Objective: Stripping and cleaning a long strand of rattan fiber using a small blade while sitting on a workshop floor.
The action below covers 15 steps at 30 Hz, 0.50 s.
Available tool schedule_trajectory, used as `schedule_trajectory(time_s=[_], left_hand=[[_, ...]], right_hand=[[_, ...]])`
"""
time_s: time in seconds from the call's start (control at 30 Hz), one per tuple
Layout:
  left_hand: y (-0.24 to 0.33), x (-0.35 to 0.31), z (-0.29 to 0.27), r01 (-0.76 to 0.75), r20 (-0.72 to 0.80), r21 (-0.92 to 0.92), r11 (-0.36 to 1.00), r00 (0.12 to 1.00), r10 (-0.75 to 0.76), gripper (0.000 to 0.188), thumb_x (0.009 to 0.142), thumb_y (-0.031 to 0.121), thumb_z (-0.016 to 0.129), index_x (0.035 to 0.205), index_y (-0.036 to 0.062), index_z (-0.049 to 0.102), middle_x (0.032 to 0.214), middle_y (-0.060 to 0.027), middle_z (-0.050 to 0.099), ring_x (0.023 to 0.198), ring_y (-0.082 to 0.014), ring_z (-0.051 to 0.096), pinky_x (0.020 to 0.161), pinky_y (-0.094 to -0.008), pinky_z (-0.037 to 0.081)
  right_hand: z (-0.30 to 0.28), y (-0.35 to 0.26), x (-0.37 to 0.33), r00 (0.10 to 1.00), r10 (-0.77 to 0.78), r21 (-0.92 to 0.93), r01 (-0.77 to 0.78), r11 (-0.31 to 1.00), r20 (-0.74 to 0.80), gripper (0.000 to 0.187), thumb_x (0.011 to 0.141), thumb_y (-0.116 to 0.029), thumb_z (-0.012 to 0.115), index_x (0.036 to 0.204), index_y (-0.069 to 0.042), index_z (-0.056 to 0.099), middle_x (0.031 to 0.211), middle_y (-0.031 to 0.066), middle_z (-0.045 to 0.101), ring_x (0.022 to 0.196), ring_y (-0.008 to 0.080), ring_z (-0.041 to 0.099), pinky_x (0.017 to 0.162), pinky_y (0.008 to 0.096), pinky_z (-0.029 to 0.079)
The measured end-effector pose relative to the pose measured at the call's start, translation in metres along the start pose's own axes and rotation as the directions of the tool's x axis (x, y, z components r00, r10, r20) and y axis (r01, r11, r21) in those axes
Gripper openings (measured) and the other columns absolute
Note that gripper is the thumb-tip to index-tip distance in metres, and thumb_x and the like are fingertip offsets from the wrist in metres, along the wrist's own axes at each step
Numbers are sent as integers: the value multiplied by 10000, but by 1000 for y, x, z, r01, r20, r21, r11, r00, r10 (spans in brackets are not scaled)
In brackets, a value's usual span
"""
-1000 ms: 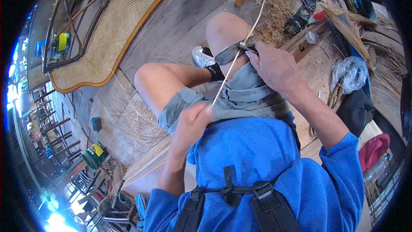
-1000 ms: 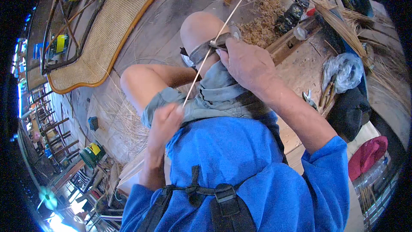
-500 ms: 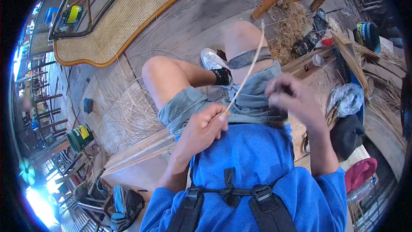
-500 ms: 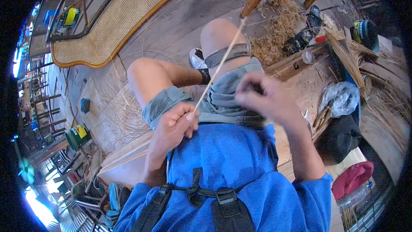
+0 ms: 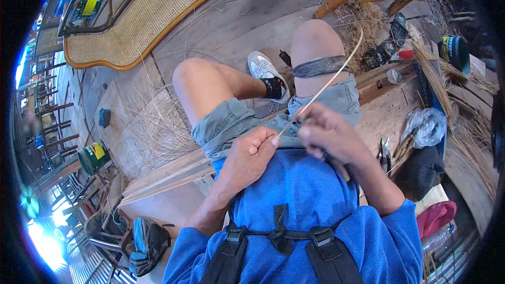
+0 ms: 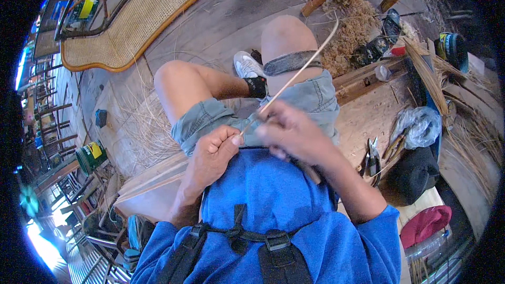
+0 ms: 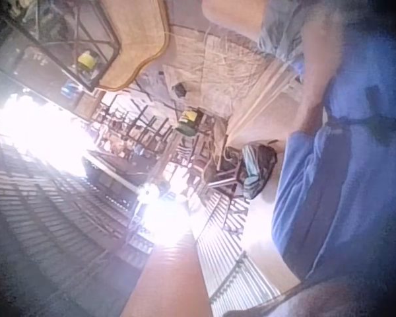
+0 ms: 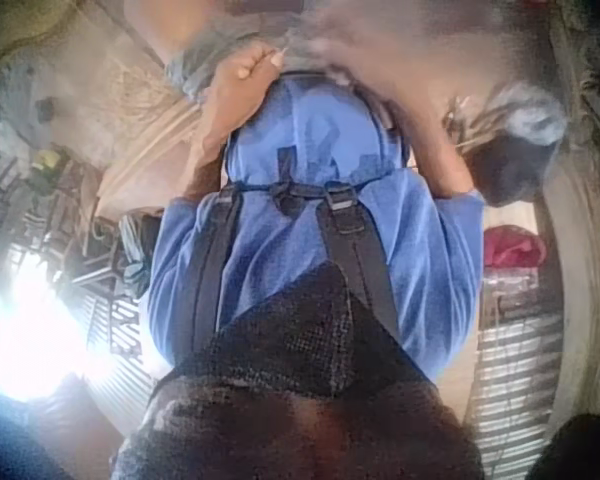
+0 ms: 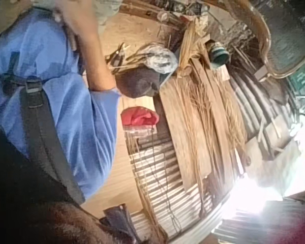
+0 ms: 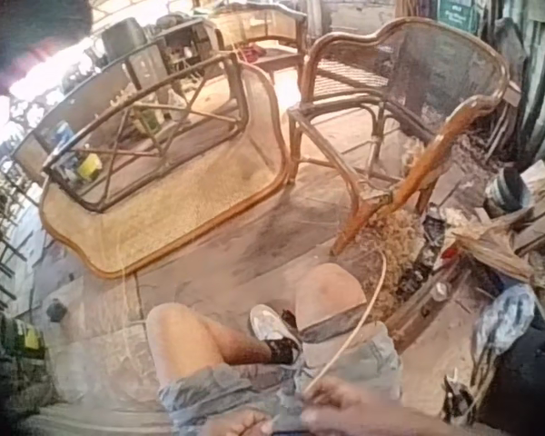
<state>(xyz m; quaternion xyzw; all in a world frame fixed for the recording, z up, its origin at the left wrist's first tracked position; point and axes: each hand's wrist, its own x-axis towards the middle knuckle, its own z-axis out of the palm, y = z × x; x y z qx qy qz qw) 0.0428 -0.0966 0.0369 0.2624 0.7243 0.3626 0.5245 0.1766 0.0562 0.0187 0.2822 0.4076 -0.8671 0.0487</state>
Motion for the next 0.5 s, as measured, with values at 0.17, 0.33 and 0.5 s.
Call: schedule_trajectory(time_s=[0.17,0.33,0.5], left_hand=[[3,-1,0,-46,-20,-22,999,999,46,169,905,161,487,913,11,564,685,24,492,636,-55,437,580,-206,374],[5,-21,-20,103,90,31,994,990,-105,148,880,132,508,901,1,573,691,-69,566,651,-106,529,595,-265,430],[-16,-55,-38,61,69,55,997,996,-65,148,878,148,542,926,14,584,711,-34,572,644,-90,518,586,-247,426]], right_hand=[[13,3,6,996,49,32,-52,998,78,286,826,-148,606,1031,10,484,727,4,509,509,41,438,430,179,356],[13,10,5,998,21,147,-28,989,54,259,831,-149,605,990,19,489,706,17,500,484,64,436,418,190,355],[10,9,8,998,40,188,-47,981,45,305,825,-198,620,1000,15,489,690,40,502,453,88,450,396,203,352]])
